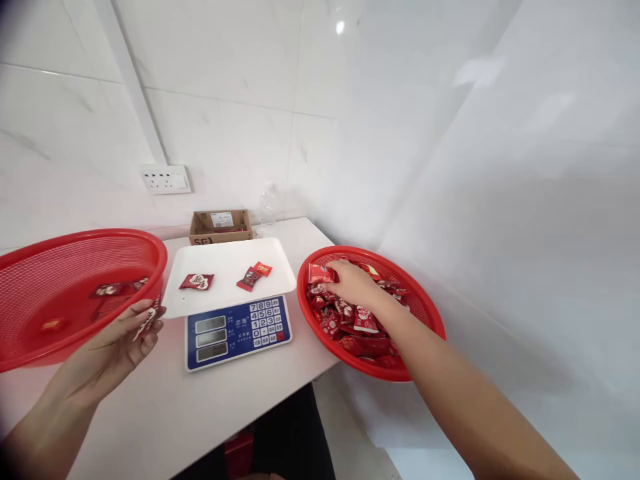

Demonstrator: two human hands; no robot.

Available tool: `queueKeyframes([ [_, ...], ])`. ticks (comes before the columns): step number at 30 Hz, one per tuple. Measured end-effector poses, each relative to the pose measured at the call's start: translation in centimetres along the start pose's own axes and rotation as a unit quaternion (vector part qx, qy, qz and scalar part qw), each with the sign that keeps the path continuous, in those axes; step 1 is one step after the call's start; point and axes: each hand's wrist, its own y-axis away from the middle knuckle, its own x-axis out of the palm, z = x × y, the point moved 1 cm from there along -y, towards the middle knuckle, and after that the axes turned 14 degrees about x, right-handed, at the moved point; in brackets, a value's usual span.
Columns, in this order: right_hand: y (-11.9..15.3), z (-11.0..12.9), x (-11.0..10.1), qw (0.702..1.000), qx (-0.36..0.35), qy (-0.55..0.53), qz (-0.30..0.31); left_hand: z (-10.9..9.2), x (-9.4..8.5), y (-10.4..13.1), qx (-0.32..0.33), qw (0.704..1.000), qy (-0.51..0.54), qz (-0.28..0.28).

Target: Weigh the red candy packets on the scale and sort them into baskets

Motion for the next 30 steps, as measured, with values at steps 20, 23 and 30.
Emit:
queueKeyframes([
  [20, -4.7, 11.2, 4.4, 0.991, -0.115, -0.027, 0.061, 0.3, -2.2, 3.7, -0.034, 0.999, 0.003, 0.005],
  [23, -3.2, 7.5, 3.3, 0.994, -0.073, 0.052, 0.056, 0.5, -2.4, 4.3, -0.044, 0.999, -0.013, 0.021],
  [30, -0.8, 0.1, 3.8, 0.996, -0.024, 0.032, 0.083, 1.9, -2.0, 4.7, -0.083, 0.994, -0.018, 0.062],
])
